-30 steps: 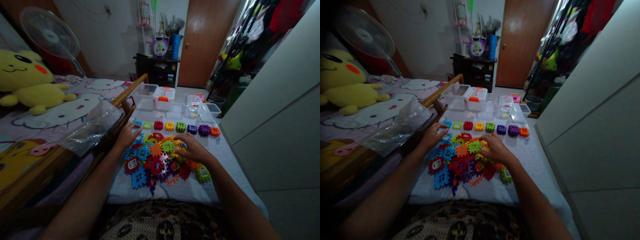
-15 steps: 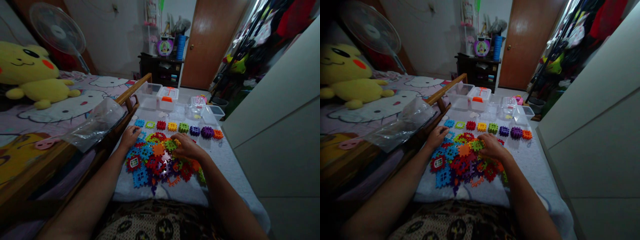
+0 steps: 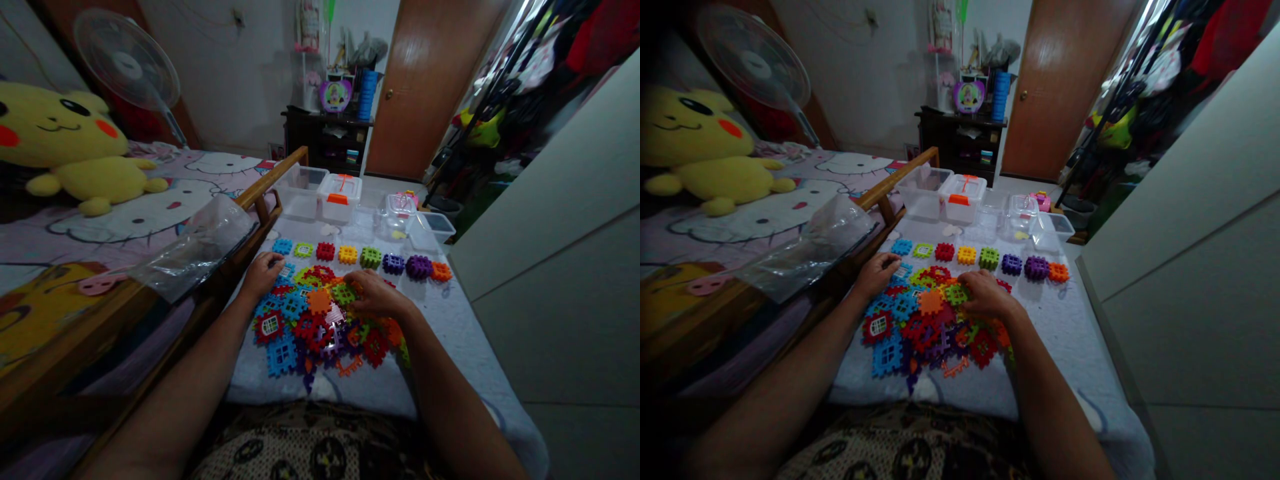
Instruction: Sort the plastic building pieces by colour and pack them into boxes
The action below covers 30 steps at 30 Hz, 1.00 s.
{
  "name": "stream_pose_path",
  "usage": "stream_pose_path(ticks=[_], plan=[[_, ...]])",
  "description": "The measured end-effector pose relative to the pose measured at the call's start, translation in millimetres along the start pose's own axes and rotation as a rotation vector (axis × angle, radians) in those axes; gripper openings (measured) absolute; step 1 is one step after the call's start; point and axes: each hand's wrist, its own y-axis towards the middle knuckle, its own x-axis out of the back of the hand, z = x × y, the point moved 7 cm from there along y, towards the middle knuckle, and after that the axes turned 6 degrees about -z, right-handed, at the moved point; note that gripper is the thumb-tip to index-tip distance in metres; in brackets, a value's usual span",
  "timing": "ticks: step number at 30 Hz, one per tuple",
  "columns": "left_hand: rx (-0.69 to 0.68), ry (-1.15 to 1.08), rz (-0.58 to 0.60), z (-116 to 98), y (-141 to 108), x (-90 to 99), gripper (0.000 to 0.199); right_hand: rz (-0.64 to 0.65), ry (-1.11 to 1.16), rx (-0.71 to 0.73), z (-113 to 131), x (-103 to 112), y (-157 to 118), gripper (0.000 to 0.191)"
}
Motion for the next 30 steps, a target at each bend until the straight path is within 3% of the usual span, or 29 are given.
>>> stream_pose_path(ticks=[11, 15, 21, 30], plan=[[0.012, -0.006, 0.007, -2, -1, 0.5, 0.034, -0.047, -0.018, 0.043, 2, -3, 1, 0.029], [0.008, -0.001, 0.011, -2, -1, 0.8, 0.034, -0.086, 0.013, 0.014, 1, 3, -4, 0.034], [0.004, 0.0, 0.017, -3, -1, 1.0, 0.035, -0.195, 0.083, -0.067, -35, 22, -26, 0.052], [0.021, 0.009, 0.026, -2, -1, 0.6, 0.032, -0.337, -0.017, -0.318, -101, 51, -78, 0.048]])
